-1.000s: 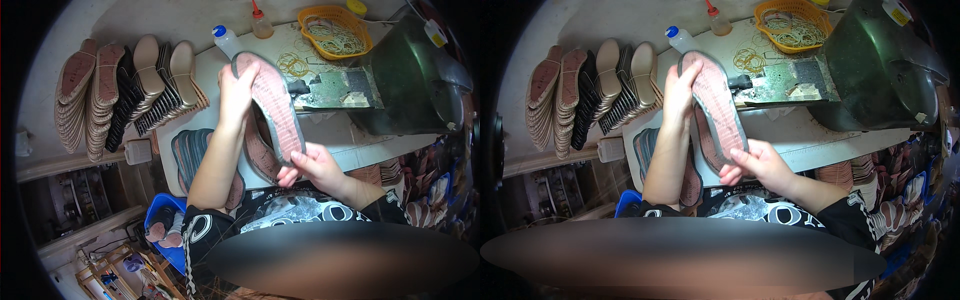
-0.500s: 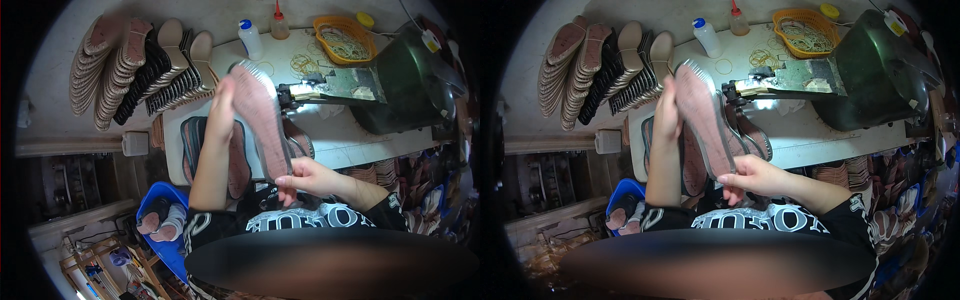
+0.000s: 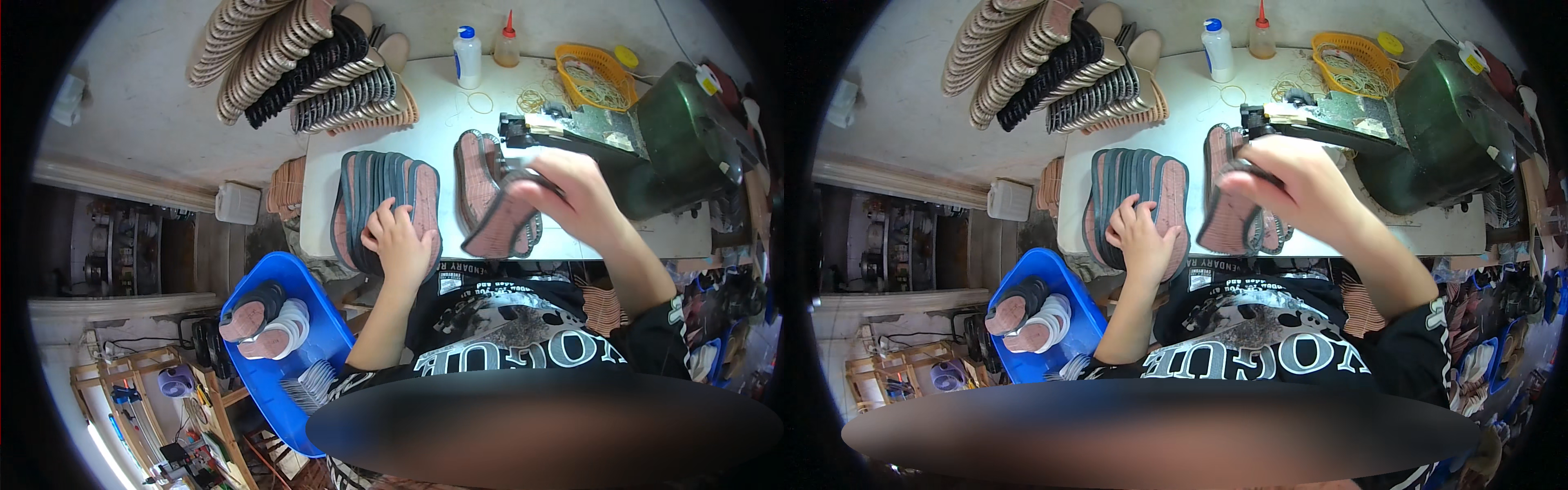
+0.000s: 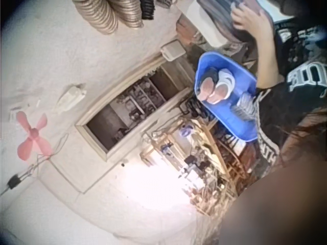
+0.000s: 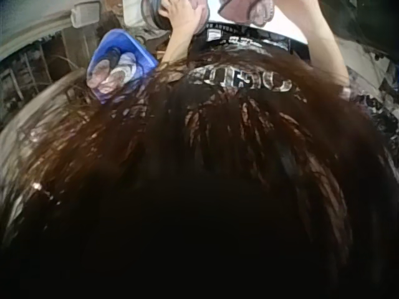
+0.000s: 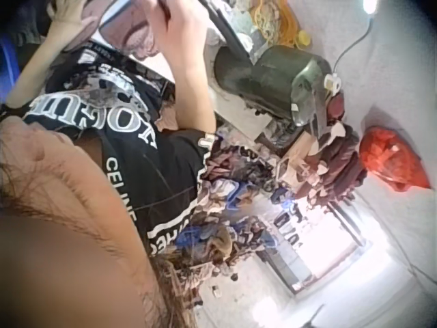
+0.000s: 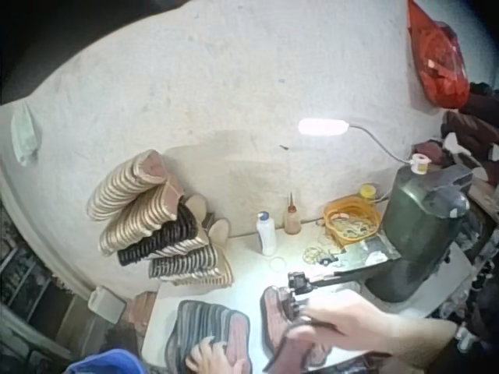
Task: The recorder is inspecting and assembling shoe insole components, specifically working with several stacks of patterned soles.
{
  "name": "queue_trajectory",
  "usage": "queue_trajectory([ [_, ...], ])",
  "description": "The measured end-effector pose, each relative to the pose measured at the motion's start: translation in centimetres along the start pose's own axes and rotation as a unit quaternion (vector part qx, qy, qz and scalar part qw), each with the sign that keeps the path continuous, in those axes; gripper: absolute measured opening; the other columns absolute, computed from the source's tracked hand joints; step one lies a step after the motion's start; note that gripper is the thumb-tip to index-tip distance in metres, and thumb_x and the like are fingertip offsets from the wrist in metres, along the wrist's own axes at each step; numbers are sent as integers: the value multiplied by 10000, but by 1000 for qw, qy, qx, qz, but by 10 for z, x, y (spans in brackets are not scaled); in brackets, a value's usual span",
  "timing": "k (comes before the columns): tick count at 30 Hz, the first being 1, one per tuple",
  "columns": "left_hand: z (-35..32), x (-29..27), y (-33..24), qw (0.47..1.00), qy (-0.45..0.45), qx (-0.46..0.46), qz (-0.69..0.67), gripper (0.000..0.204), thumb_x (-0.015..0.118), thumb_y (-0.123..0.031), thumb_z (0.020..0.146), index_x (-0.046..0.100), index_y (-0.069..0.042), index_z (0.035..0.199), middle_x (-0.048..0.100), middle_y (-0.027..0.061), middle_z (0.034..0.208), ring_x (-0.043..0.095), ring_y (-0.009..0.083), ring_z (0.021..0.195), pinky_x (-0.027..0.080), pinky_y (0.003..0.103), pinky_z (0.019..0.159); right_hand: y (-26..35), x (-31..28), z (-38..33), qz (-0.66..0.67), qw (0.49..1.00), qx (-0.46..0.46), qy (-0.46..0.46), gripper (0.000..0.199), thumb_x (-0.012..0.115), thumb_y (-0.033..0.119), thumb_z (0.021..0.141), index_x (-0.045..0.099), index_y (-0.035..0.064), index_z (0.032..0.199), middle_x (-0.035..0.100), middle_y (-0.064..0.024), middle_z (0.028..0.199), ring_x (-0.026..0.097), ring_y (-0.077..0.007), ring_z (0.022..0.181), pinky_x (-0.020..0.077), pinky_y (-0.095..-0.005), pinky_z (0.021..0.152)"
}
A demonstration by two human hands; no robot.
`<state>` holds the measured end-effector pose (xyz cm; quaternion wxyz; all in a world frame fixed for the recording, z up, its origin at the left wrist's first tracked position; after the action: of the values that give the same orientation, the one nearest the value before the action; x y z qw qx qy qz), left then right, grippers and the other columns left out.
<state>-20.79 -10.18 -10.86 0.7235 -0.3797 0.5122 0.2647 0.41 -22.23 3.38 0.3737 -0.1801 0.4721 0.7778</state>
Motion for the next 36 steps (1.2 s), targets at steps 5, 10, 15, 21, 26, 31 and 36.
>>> queue_trajectory([
  [5,-1,11,-4,997,13,8,74,639,732,-234,701,463,-22,1240,362,127,1378,336,304,1247,240,581,983,-26,60,41,-176,984,26,-9,378,680,264,813,571,46,1102,571,-145,1075,541,-275,1008,401,-383,855],
  [10,-9,15,-5,998,-12,41,46,580,663,-181,743,463,31,1245,338,147,1418,313,304,1287,223,597,997,-13,137,-14,-177,982,-26,51,632,704,256,762,457,90,1319,480,-124,1299,436,-291,1235,289,-469,1018],
  [15,-10,2,-12,996,-17,84,-14,507,683,-130,690,556,9,1161,387,162,1371,324,334,1270,220,550,993,-40,176,-70,-189,967,19,172,649,684,164,763,416,130,1354,539,-130,1236,405,-307,1291,219,-511,1073],
  [21,-9,-2,-11,997,-21,67,-20,455,738,-172,661,563,-87,1073,426,128,1302,335,329,1238,227,538,968,-47,152,-73,-192,977,91,-11,375,627,148,805,575,89,1171,476,-115,1356,359,-260,1322,210,-490,1044],
  [26,0,-8,5,999,-7,6,-46,170,705,-161,690,560,-79,726,477,92,1134,378,307,1129,267,501,900,-48,148,-83,-145,984,105,3,311,642,186,797,618,79,1088,402,-133,1427,334,-261,1337,190,-476,1054],
  [31,6,-9,5,999,-21,32,-36,168,703,-145,695,554,-71,719,476,87,1114,388,304,1100,271,495,891,-41,139,-89,-21,996,79,19,240,651,164,806,644,89,1034,513,-87,1332,394,-243,1299,199,-471,1049],
  [36,5,-6,-4,998,3,42,48,402,736,-201,701,610,-97,1069,444,79,1289,363,305,1185,253,532,956,-45,133,-92,21,997,74,31,150,641,156,822,681,100,955,598,-47,1234,428,-219,1279,192,-487,1054],
])
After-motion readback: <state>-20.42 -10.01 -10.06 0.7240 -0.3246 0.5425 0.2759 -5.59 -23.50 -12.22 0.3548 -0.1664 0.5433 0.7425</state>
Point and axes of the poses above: each hand's wrist, its own z-axis towards the middle knuckle, its own x-axis out of the palm, y = z × x, the point moved 4 cm from there along z, towards the middle knuckle
